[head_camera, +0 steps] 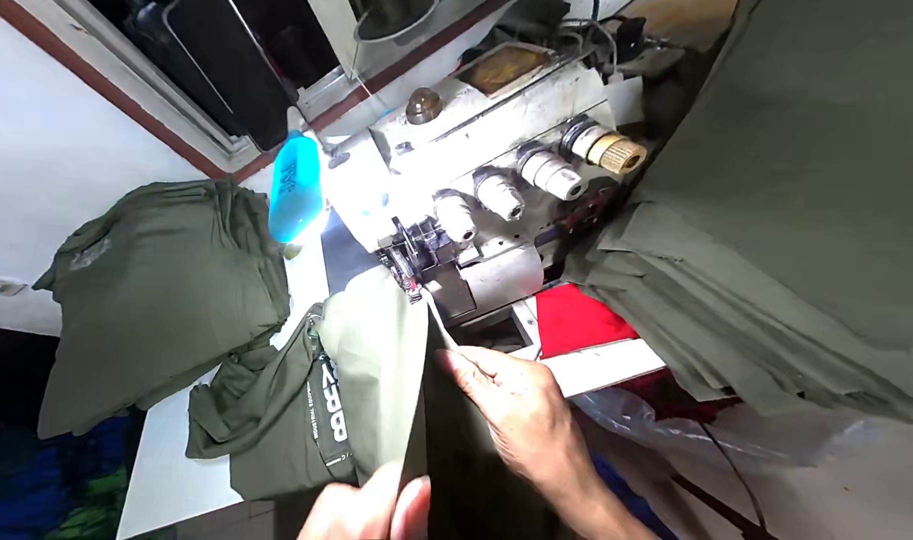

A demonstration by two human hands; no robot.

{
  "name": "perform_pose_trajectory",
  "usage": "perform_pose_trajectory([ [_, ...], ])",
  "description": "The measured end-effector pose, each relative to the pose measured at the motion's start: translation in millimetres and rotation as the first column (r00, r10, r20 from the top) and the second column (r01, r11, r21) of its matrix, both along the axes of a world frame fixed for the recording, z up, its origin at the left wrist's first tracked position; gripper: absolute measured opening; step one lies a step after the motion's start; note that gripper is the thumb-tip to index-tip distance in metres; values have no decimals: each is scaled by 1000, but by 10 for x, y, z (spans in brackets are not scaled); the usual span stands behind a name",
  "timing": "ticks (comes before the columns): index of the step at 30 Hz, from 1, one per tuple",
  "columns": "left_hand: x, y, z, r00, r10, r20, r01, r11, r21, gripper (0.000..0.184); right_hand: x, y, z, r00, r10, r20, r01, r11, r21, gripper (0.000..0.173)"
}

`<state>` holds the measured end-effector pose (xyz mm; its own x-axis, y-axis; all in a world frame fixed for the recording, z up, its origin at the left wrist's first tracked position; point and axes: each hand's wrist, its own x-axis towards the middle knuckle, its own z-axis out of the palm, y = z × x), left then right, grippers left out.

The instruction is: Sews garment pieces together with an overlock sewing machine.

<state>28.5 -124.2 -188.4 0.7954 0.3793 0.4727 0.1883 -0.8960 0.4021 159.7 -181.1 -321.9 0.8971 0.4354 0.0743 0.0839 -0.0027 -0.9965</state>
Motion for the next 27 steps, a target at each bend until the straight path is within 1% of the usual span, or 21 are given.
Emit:
perform_pose_trajectory([
  [4, 327, 153, -77, 996, 71, -53, -62, 986, 155, 25, -28, 160, 26, 997, -72, 9, 72, 997, -1, 21],
  [9, 598, 319, -233, 984, 172, -37, -143, 905, 400, 19, -49, 195, 88, 990, -106, -95, 105, 994, -15, 19],
  [11, 677, 362, -354, 985, 172, -27, -144, 893, 426, 17, -65, 195, 88, 988, -116, -98, 114, 993, -25, 17],
  [13, 660, 394, -472, 993, 119, -9, -107, 926, 362, 16, -70, 204, 81, 990, -129, -49, 128, 991, -25, 17],
  [14, 581, 403, -506, 997, 71, -9, -65, 955, 290, 16, -65, 183, 74, 992, -120, -23, 120, 992, -27, 18],
  [16, 246, 403, -524, 1000, -4, -27, 5, 998, 65, 19, -67, 40, 21, 998, -52, 36, 55, 996, -66, 22],
  [17, 6, 427, -562, 999, 23, -34, -24, 999, -30, 22, -80, -92, -35, 999, 8, 51, -2, 995, -104, 27],
  [18, -253, 489, -653, 994, 104, -43, -108, 990, -86, 26, -102, -246, -101, 997, 71, 43, -64, 988, -139, 32],
  [19, -493, 584, -801, 971, 231, -60, -236, 964, -120, 32, -119, -414, -156, 990, 140, 2, -138, 977, -165, 37],
  [20, -698, 691, -994, 925, 368, -99, -380, 912, -156, 44, -127, -583, -194, 974, 218, -64, -226, 957, -182, 39],
  [21, -872, 805, -1213, 870, 465, -162, -491, 844, -214, 58, -133, -735, -215, 944, 296, -144, -319, 930, -180, 36],
  [22, -1015, 910, -1432, 847, 493, -198, -531, 795, -294, 64, -132, -845, -211, 904, 366, -222, -403, 903, -148, 28],
  [23, -1120, 982, -1612, 862, 479, -166, -505, 785, -358, 58, -125, -914, -185, 849, 437, -295, -477, 876, -76, 21],
  [24, -1172, 1020, -1681, 880, 463, -109, -464, 789, -403, 41, -115, -951, -158, 780, 518, -350, -539, 841, 43, 15],
  [25, -1182, 1044, -1624, 889, 452, -69, -431, 778, -457, 24, -103, -965, -138, 699, 613, -368, -592, 785, 183, 12],
  [26, -1197, 1081, -1462, 903, 429, -39, -387, 769, -508, 15, -100, -963, -123, 607, 714, -350, -635, 700, 326, 14],
  [27, -1221, 1177, -1231, 916, 402, 6, -342, 788, -512, 13, -112, -939, -99, 521, 800, -298, -659, 599, 455, 17],
])
